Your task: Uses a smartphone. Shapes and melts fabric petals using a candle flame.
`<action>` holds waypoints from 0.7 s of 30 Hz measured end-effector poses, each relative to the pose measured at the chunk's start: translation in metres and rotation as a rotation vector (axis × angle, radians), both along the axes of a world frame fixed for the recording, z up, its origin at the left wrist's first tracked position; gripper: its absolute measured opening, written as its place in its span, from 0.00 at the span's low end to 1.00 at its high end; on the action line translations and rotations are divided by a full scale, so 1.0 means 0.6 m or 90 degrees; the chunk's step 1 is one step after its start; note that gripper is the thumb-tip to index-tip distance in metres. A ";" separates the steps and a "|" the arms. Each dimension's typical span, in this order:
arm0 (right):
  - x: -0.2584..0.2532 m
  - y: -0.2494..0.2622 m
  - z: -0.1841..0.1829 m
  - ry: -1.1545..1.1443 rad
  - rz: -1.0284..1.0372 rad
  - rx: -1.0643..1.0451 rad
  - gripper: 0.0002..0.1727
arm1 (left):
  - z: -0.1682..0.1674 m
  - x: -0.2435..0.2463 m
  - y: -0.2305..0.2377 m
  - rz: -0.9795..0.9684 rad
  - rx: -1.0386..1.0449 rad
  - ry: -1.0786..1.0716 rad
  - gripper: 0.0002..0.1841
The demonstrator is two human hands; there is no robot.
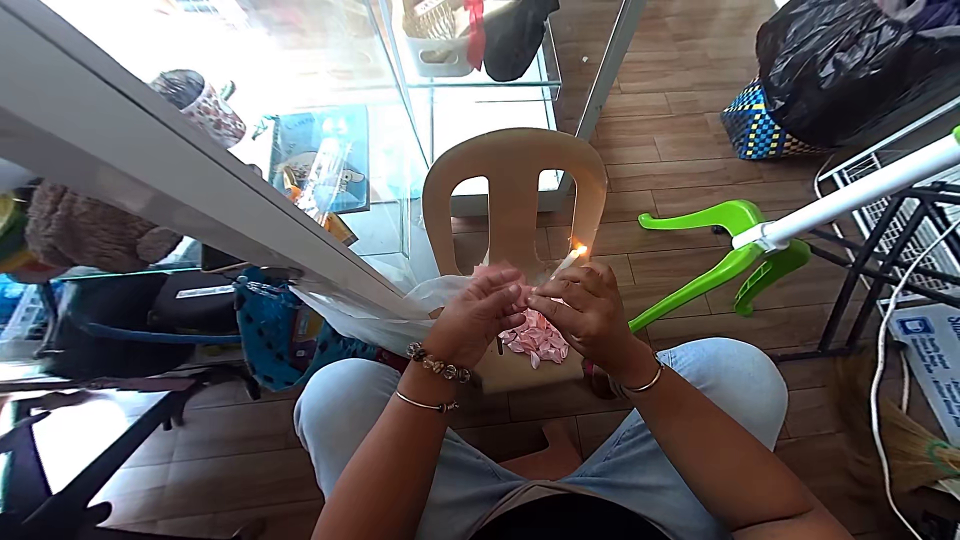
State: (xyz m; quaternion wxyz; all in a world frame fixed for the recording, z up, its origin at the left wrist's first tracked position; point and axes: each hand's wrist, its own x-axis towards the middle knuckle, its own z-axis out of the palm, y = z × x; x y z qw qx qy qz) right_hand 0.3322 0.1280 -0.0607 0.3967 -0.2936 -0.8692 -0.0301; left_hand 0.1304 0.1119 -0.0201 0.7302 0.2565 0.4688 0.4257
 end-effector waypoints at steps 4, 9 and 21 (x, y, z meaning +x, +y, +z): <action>0.003 -0.003 -0.002 0.002 -0.002 0.016 0.09 | -0.003 0.007 0.000 0.016 0.021 0.006 0.14; 0.004 -0.004 -0.002 0.034 -0.018 -0.001 0.08 | -0.008 0.013 0.001 0.024 0.058 0.004 0.16; -0.002 -0.004 -0.001 0.077 -0.017 -0.021 0.06 | 0.000 0.015 -0.006 0.035 0.134 0.088 0.16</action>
